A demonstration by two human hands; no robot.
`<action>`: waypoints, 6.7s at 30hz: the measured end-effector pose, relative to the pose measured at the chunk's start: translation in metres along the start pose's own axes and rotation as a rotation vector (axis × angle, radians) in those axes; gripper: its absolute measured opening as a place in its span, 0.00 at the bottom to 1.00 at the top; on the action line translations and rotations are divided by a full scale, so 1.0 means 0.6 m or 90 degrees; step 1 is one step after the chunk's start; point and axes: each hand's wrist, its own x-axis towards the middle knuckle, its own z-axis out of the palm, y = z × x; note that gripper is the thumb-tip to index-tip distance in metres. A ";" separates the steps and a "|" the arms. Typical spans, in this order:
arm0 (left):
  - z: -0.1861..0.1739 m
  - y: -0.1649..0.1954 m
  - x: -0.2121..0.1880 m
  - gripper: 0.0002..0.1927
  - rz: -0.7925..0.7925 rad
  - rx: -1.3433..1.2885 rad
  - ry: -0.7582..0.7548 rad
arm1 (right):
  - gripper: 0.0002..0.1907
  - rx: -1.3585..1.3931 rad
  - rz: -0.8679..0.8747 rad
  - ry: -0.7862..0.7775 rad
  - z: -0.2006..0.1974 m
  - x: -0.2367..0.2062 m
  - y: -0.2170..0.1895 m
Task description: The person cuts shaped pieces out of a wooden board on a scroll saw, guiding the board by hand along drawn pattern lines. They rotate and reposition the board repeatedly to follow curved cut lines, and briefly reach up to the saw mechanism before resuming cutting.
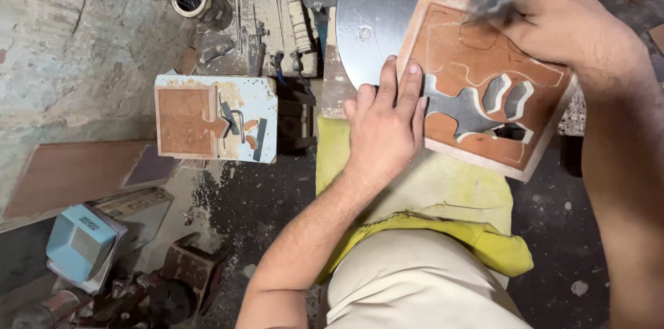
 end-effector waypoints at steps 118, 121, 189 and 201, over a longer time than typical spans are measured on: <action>-0.026 -0.182 0.189 0.23 0.244 -0.058 0.017 | 0.25 0.010 0.019 0.025 0.010 0.000 -0.020; -0.026 -0.143 0.147 0.29 0.146 -0.025 0.032 | 0.25 -0.001 0.028 0.044 0.013 -0.002 -0.027; -0.032 -0.029 0.032 0.44 0.173 0.028 -0.214 | 0.24 0.060 0.073 0.174 0.038 -0.015 -0.044; -0.037 -0.037 0.042 0.43 0.170 0.049 -0.206 | 0.16 -0.062 0.244 -0.016 0.019 0.005 -0.079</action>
